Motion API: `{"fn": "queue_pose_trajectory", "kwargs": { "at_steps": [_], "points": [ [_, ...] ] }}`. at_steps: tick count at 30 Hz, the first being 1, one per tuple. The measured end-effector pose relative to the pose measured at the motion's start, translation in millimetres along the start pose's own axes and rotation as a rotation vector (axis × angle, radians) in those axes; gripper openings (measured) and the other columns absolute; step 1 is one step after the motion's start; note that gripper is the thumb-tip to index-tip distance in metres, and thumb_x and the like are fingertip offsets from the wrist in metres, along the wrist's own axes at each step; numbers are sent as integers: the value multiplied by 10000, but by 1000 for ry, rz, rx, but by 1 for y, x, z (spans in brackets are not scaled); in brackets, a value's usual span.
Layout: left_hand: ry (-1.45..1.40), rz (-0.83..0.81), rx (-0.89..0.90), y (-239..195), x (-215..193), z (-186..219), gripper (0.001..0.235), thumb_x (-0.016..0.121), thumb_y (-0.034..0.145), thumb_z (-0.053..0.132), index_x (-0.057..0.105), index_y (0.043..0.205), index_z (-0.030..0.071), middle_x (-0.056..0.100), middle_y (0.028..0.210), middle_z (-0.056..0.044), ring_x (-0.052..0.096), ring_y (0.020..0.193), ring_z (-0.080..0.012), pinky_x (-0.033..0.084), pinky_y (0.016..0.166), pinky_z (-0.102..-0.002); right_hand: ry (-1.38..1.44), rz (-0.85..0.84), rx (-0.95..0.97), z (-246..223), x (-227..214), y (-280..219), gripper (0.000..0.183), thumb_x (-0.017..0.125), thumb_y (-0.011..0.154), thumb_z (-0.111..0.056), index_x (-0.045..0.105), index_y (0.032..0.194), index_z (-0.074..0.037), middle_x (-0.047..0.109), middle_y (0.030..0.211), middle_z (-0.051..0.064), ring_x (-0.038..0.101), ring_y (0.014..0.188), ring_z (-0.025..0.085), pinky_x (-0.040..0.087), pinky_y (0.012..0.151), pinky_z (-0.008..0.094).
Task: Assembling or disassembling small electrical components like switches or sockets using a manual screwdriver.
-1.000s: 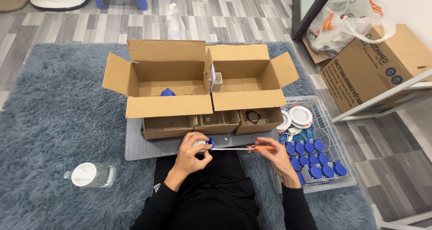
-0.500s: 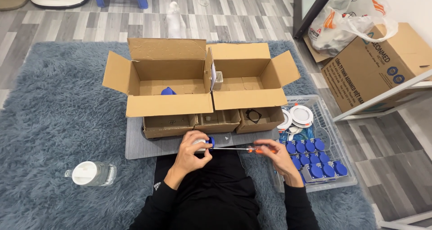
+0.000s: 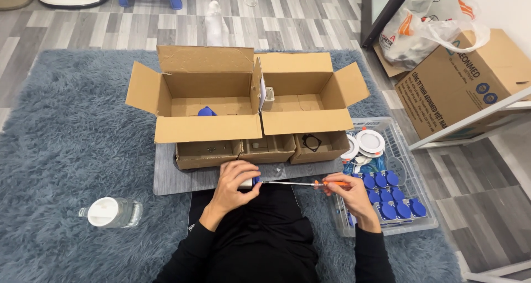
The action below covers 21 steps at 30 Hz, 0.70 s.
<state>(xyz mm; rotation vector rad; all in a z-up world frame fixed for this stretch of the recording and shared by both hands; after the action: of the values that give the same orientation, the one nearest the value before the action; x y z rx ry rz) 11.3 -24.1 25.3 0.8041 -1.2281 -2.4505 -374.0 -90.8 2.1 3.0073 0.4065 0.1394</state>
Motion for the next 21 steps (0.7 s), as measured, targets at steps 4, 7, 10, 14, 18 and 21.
{"fn": "queue_pose_trajectory", "kwargs": {
  "at_steps": [4,7,10,14,18,21],
  "points": [
    [96,20,81,10,-5,14,163,808,947,317,835,1106,292,799,1217,75,709,1189,-227,443,1044,-409,22,-8,-32,6,-6,1,158,792,912,67,799,1043,155,786,1022,334,816,719,364,690,623,436],
    [109,27,102,17,-14,25,78,795,990,281,830,1058,265,814,1165,77,728,1163,-209,450,1036,-394,37,-58,-60,16,-9,1,169,769,961,11,791,1057,149,776,1037,331,805,725,361,687,627,428],
    [100,36,129,29,-27,30,47,782,1022,250,819,1046,236,816,1126,69,742,1128,-208,472,1000,-385,82,-40,-51,28,-16,2,199,746,976,4,761,1096,162,761,1066,350,809,738,376,689,639,438],
    [203,24,68,55,-64,37,75,842,933,164,831,1002,191,799,1113,65,708,1106,-180,441,1004,-364,107,-1,21,15,-16,-5,209,731,980,23,754,1158,129,780,1101,276,803,814,331,674,733,391],
    [376,76,-12,74,-92,32,115,915,877,121,834,950,156,767,1035,94,666,1061,-140,399,991,-335,114,14,91,10,-15,-9,223,742,978,6,761,1188,80,795,1164,206,784,879,266,650,790,322],
    [472,121,-59,68,-98,14,110,935,881,164,826,890,177,747,987,101,658,1052,-139,403,998,-358,137,15,84,17,-18,-10,236,745,977,2,759,1204,66,782,1231,206,788,908,273,657,810,323]
  ]
}}
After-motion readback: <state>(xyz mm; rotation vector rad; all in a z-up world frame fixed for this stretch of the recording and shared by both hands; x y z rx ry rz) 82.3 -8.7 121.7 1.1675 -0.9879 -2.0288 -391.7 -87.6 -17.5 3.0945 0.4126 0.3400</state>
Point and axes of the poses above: each hand's wrist, its own y-axis towards the middle knuckle, its own x-axis out of the palm, z = x × y, the point moved 3 cm from there along y, towards the middle knuckle
